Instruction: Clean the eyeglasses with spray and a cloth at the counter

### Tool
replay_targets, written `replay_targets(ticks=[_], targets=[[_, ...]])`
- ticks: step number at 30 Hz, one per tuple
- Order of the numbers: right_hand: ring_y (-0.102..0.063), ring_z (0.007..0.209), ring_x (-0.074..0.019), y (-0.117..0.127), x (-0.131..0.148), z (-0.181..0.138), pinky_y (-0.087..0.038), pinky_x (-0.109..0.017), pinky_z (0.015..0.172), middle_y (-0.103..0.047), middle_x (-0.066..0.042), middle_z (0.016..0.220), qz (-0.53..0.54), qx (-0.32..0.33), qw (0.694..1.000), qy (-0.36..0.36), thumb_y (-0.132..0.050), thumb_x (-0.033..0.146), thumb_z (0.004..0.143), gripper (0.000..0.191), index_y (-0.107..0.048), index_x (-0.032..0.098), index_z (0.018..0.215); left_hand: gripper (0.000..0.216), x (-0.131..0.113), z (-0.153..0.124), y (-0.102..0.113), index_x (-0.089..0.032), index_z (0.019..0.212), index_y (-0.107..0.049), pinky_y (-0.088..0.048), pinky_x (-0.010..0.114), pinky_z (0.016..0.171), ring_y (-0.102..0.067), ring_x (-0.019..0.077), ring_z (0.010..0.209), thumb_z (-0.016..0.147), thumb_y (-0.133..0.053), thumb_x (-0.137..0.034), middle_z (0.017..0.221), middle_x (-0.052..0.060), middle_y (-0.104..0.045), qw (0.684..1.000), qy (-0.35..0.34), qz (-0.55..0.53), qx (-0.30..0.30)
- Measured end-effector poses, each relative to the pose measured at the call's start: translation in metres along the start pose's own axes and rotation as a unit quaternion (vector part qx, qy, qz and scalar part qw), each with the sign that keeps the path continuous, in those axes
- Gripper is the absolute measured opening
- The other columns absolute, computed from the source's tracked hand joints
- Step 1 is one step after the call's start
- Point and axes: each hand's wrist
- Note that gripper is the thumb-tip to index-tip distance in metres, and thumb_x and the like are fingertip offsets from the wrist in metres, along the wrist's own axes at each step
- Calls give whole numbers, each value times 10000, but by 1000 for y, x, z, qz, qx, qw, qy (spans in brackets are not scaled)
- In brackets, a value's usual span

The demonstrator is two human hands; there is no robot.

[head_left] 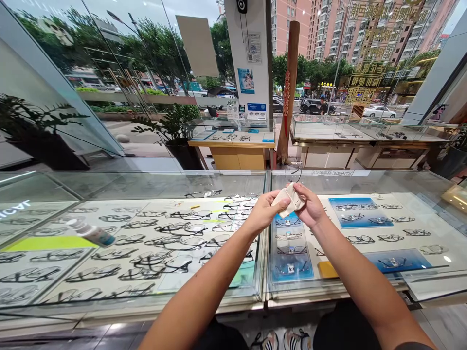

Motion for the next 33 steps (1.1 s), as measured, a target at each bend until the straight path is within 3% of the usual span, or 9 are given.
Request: replay_targets(ticks=[6,11,15,17,20,24,33], targets=[[-583,635,-99,-4,3,-2,-498,-213,545,-707,26,781,1,17,1000,3,-962,357,608,357,-711,197,805,627,-1,-2,-1,-150,970,-705,-414,231,626,-537,119,682,627,-912,-632,789,6,-632,1000,5,3,-22],[-521,541,-60,-5,3,-3,-462,-167,489,-625,61,643,-20,37,999,-8,-1014,374,544,437,-687,197,774,667,1,-2,0,-144,1008,-702,-429,240,623,-537,120,670,632,-890,-662,797,12,-650,998,-14,20,-50],[-432,479,-28,-7,-1,-4,-368,-135,408,-586,70,606,-27,52,998,-17,-1005,386,574,420,-704,179,782,585,3,-3,-1,-143,845,-668,-394,234,581,-481,109,616,714,-820,-692,680,-14,-573,990,-59,63,-110],[-456,492,-30,-8,-2,-4,-399,-134,437,-584,66,596,-19,53,998,-21,-1006,386,572,424,-701,168,768,576,5,-4,-2,-151,772,-631,-373,232,563,-449,102,596,766,-770,-710,646,-22,-532,987,-80,75,-120],[-537,542,-59,-9,-2,-5,-484,-168,517,-630,52,622,-7,45,999,-20,-1015,370,545,434,-692,173,756,603,6,-4,-2,-159,738,-599,-355,231,537,-422,96,564,826,-688,-749,615,-28,-503,989,-88,69,-99],[-587,585,-86,-8,-1,-4,-506,-196,542,-678,41,673,-12,21,1000,-14,-1001,379,564,413,-691,187,758,635,5,-3,-3,-169,712,-573,-375,247,528,-435,109,539,842,-636,-787,588,-22,-498,993,-82,67,-53],[-629,710,-117,-3,5,0,-529,-228,657,-720,21,779,-21,10,1000,19,-948,378,650,304,-711,212,743,615,-1,-3,-1,-124,932,-673,-390,252,657,-478,131,694,805,-732,-723,766,15,-585,994,-69,78,39]])
Point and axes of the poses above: each hand's wrist, its own z-axis towards the middle knuckle, its own y-axis out of the back of the hand, x = y × z
